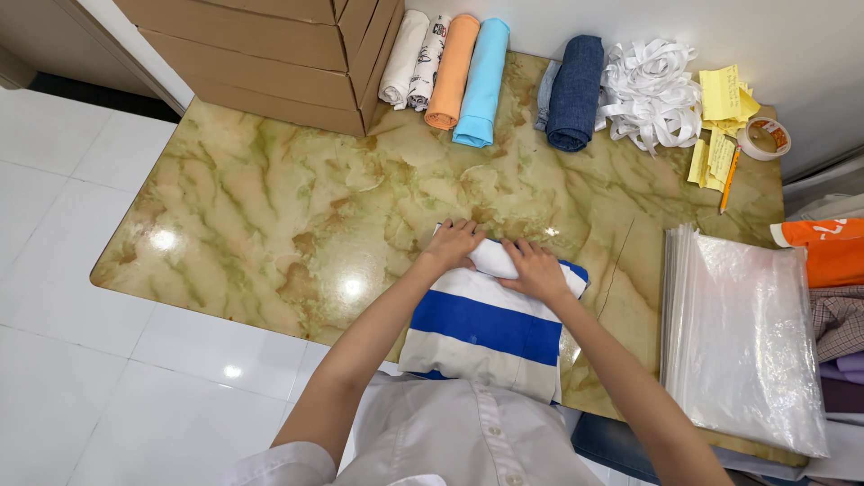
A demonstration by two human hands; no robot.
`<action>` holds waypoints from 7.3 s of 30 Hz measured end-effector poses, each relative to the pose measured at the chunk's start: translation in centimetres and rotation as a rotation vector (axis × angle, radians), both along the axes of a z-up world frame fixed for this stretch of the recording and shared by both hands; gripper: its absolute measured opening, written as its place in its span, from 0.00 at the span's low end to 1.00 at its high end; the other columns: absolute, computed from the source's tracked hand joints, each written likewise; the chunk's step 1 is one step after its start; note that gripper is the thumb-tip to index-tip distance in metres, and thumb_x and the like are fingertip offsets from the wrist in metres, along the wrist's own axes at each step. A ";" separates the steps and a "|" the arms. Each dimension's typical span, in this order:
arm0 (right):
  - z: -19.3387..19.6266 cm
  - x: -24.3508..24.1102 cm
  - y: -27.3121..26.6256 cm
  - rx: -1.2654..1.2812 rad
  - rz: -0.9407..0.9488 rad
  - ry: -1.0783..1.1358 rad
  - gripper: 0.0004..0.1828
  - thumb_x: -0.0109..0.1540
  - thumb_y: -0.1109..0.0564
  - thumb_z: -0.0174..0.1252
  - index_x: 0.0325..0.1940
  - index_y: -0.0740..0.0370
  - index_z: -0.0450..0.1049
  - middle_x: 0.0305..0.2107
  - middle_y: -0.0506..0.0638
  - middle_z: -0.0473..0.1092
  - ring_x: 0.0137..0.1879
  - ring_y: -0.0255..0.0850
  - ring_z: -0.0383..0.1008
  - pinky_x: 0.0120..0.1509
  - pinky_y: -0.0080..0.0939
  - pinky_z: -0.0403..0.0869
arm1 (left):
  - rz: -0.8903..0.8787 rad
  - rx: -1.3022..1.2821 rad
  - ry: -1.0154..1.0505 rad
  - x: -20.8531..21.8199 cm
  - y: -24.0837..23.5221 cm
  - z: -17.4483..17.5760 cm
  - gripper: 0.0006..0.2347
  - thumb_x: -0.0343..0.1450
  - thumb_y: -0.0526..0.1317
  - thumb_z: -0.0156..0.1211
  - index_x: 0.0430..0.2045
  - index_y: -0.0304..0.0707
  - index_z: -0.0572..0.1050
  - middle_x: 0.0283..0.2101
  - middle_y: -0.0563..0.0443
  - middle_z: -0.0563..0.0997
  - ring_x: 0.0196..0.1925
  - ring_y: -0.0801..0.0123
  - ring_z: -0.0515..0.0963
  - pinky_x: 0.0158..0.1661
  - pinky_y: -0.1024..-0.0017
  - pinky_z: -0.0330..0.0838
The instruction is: The person folds a light blue shirt, a blue and white striped shirt, and a black shirt on a marble-patterned table. They retrieve the shirts from a nearby clothing rack, fold them neatly, and place them in a stack.
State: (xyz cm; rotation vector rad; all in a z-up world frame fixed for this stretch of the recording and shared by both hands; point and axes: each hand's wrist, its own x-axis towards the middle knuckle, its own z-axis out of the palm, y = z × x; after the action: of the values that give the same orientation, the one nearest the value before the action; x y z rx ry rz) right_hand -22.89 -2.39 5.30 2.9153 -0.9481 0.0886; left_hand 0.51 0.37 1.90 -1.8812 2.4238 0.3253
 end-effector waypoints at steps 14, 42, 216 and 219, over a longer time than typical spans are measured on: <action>2.2 -3.9 -2.5 0.432 -0.309 0.192 0.50 0.47 0.24 0.64 0.69 0.37 0.60 0.54 0.47 0.74 0.60 0.51 0.77 0.62 0.54 0.76 | 0.315 -0.325 0.008 -2.0 5.3 1.2 0.34 0.68 0.43 0.68 0.68 0.46 0.55 0.73 0.37 0.50 0.76 0.54 0.48 0.71 0.46 0.40; -2.1 -6.1 0.2 -0.464 -0.039 -0.111 0.37 0.52 0.33 0.62 0.63 0.45 0.71 0.44 0.47 0.69 0.51 0.45 0.75 0.54 0.46 0.72 | 1.037 -0.432 0.326 -1.6 9.5 0.3 0.36 0.63 0.35 0.68 0.66 0.34 0.53 0.72 0.34 0.46 0.74 0.44 0.56 0.71 0.41 0.45; -0.5 -6.7 -2.3 -0.158 -0.048 -0.013 0.43 0.44 0.31 0.68 0.63 0.38 0.69 0.47 0.44 0.71 0.53 0.48 0.76 0.56 0.50 0.74 | 0.979 -0.252 0.137 2.3 9.6 0.6 0.45 0.58 0.46 0.77 0.69 0.40 0.55 0.76 0.38 0.45 0.80 0.54 0.43 0.70 0.35 0.20; -1.4 -6.6 -1.0 -0.225 -0.061 -0.074 0.41 0.48 0.32 0.66 0.64 0.39 0.68 0.48 0.45 0.69 0.54 0.48 0.74 0.58 0.51 0.72 | 1.009 -0.315 0.095 3.0 10.2 1.0 0.34 0.67 0.54 0.65 0.66 0.40 0.60 0.75 0.38 0.49 0.79 0.55 0.46 0.69 0.36 0.22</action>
State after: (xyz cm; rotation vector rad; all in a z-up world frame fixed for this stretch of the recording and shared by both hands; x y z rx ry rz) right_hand -29.50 -3.34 3.86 2.6919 -0.9669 0.2827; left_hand 3.46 10.57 2.93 -3.1522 1.4008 0.0498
